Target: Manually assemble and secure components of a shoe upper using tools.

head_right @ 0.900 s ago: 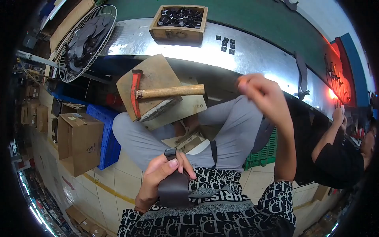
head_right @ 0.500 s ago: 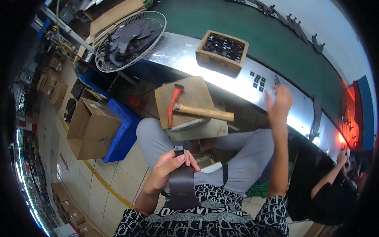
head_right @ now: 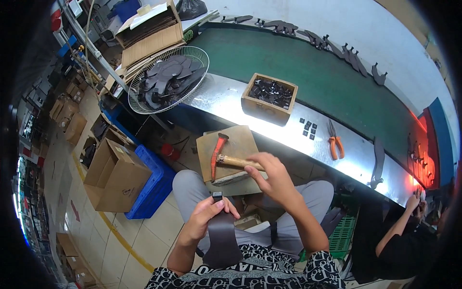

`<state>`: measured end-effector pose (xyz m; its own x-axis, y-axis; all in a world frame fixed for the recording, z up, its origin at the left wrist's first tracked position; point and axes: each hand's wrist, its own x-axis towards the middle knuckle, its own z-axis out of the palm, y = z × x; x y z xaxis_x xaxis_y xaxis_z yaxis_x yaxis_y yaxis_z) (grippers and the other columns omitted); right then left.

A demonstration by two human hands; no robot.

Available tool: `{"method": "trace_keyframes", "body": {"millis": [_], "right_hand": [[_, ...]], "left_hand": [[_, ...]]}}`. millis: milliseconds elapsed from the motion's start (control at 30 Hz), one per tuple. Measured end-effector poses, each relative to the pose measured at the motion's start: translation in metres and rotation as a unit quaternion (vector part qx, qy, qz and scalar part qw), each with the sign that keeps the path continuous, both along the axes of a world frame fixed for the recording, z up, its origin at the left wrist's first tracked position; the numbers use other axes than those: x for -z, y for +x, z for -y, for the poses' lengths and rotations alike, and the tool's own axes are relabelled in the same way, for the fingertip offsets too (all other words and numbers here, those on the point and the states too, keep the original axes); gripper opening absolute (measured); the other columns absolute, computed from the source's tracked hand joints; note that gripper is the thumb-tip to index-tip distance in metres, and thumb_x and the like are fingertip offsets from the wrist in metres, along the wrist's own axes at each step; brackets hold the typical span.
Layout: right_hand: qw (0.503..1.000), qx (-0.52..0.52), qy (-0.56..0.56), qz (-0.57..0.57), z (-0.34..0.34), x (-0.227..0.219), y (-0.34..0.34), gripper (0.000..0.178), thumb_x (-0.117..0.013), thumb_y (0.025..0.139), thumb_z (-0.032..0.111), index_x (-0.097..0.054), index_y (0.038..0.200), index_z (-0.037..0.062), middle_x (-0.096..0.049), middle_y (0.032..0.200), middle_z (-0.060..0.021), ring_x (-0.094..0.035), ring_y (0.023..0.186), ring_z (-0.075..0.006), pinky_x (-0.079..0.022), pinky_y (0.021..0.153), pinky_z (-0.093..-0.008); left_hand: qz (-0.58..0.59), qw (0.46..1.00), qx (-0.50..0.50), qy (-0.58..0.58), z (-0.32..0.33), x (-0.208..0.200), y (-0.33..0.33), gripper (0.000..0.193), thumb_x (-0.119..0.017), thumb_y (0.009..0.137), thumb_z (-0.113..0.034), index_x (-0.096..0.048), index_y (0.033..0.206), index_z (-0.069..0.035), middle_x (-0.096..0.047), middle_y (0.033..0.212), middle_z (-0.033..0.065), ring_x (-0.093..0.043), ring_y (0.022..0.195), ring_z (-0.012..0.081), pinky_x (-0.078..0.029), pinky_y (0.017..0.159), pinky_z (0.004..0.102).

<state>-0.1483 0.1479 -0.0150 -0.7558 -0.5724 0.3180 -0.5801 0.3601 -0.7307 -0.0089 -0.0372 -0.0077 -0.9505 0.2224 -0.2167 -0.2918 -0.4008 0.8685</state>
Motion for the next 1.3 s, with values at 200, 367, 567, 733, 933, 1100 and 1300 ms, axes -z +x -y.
{"method": "trace_keyframes", "body": {"millis": [200,367,567,733,933,1100,1300], "right_hand": [[0.957,-0.184,-0.069,0.214,-0.004,-0.028,0.028,0.031,-0.06,0.094,0.023,-0.06,0.116,0.0019,-0.065,0.108,-0.0144,-0.063,0.102,-0.0268,-0.047,0.091,-0.0352],[0.909,0.322,0.075,-0.255,-0.061,0.02,-0.04,0.029,-0.065,0.087,0.024,-0.06,0.104,0.0004,-0.062,0.101,-0.0146,-0.058,0.094,-0.0334,-0.043,0.086,-0.0414],[0.798,0.475,0.355,-0.109,-0.191,0.109,-0.11,0.046,-0.063,0.086,0.044,-0.06,0.104,0.0018,-0.056,0.108,-0.0169,-0.053,0.105,-0.0346,-0.043,0.085,-0.0486],[0.9,0.37,0.223,-0.054,-0.212,0.095,-0.121,0.033,-0.057,0.093,0.036,-0.061,0.099,0.0032,-0.059,0.095,-0.0145,-0.058,0.093,-0.0284,-0.046,0.076,-0.0415],[0.83,0.175,-0.468,0.249,-0.143,0.05,-0.032,0.036,-0.054,0.094,0.033,-0.065,0.079,0.003,-0.063,0.084,-0.0095,-0.062,0.073,-0.0186,-0.051,0.064,-0.0274],[0.889,-0.037,-0.143,0.433,-0.116,0.002,0.02,0.027,-0.063,0.088,0.022,-0.065,0.097,-0.004,-0.065,0.1,-0.0119,-0.065,0.075,-0.0165,-0.051,0.059,-0.0216],[0.937,-0.186,0.063,0.289,-0.102,-0.022,0.038,0.017,-0.067,0.079,0.01,-0.068,0.09,-0.0026,-0.063,0.108,-0.0148,-0.061,0.095,-0.0292,-0.047,0.085,-0.037]], "left_hand": [[0.055,0.996,0.053,0.055,-0.016,-0.022,0.001,0.029,-0.044,0.101,-0.028,-0.051,0.093,-0.002,-0.064,0.099,0.0131,-0.056,0.094,0.0159,-0.044,0.087,0.0288],[0.043,0.997,0.036,0.049,-0.022,-0.038,0.008,0.026,-0.045,0.099,-0.025,-0.05,0.091,-0.002,-0.064,0.097,0.0151,-0.056,0.092,0.016,-0.044,0.085,0.0283],[0.017,0.997,0.066,0.023,-0.03,-0.018,-0.006,0.026,-0.044,0.099,-0.024,-0.05,0.09,-0.001,-0.065,0.096,0.0164,-0.057,0.093,0.0175,-0.043,0.086,0.0299],[0.025,0.997,0.065,0.033,-0.036,-0.023,-0.008,0.025,-0.043,0.1,-0.023,-0.05,0.09,-0.001,-0.064,0.097,0.0157,-0.057,0.094,0.0184,-0.043,0.086,0.0295],[0.045,0.998,0.039,0.016,-0.042,-0.019,-0.012,0.027,-0.046,0.097,-0.026,-0.048,0.083,-0.003,-0.064,0.093,0.0206,-0.056,0.082,0.0173,-0.044,0.075,0.0281],[0.062,0.994,0.088,0.034,-0.039,-0.015,-0.016,0.026,-0.044,0.101,-0.025,-0.05,0.091,-0.002,-0.064,0.097,0.0134,-0.057,0.093,0.0158,-0.044,0.086,0.0281],[0.058,0.993,0.099,0.033,-0.039,-0.012,-0.015,0.026,-0.044,0.101,-0.025,-0.05,0.093,-0.001,-0.064,0.095,0.0113,-0.057,0.092,0.0142,-0.045,0.084,0.0275]]}}
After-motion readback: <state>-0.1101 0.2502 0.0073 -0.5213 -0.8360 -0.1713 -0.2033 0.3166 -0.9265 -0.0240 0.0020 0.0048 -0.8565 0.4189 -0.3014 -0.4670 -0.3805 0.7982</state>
